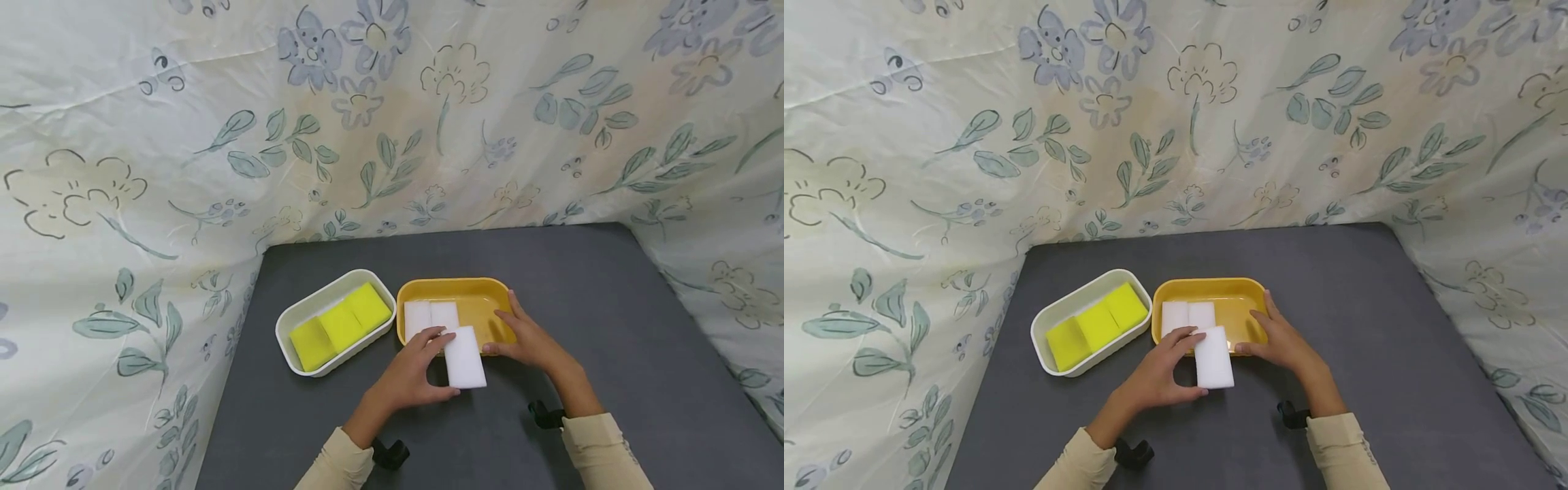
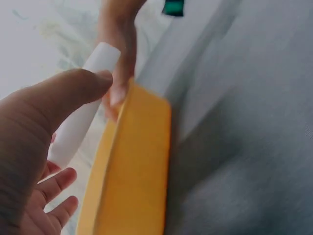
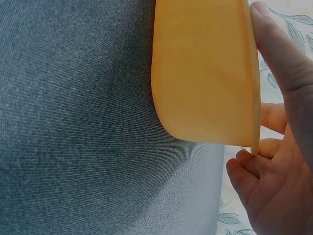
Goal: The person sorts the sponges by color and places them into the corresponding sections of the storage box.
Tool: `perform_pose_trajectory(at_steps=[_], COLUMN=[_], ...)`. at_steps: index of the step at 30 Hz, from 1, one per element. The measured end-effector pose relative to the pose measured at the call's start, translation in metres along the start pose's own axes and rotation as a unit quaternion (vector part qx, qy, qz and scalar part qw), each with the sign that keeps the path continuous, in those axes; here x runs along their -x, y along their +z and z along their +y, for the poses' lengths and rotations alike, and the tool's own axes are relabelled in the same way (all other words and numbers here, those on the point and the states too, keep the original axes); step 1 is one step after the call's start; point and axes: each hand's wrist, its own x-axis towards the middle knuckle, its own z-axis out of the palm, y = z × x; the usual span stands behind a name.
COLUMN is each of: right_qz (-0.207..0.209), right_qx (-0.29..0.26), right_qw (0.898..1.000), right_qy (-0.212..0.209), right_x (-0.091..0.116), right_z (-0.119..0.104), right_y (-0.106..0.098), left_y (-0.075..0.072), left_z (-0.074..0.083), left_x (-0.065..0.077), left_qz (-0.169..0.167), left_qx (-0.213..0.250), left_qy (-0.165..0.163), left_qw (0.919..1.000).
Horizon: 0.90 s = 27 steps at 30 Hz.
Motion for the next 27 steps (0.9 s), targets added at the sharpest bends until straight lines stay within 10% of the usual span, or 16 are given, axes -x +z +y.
perform_pose_trajectory(at_steps=[14, 27], right_qz=[-0.008, -0.013], right_qx=[-0.003, -0.011], right_qw=[1.000, 1.000], right_qy=[-0.005, 0.003], right_x=[-0.001, 0.000], right_z=[0.002, 0.000], right_y=[-0.001, -0.002], left_y=[-0.008, 0.002], left_z=[-0.031, -0.042], left_x=[-0.041, -0.079], left_qz=[-0.054, -0.105], left_qx=[-0.032, -0.081], left_qy=[-0.100, -0.110], left_qw=[0.9929, 0.9851])
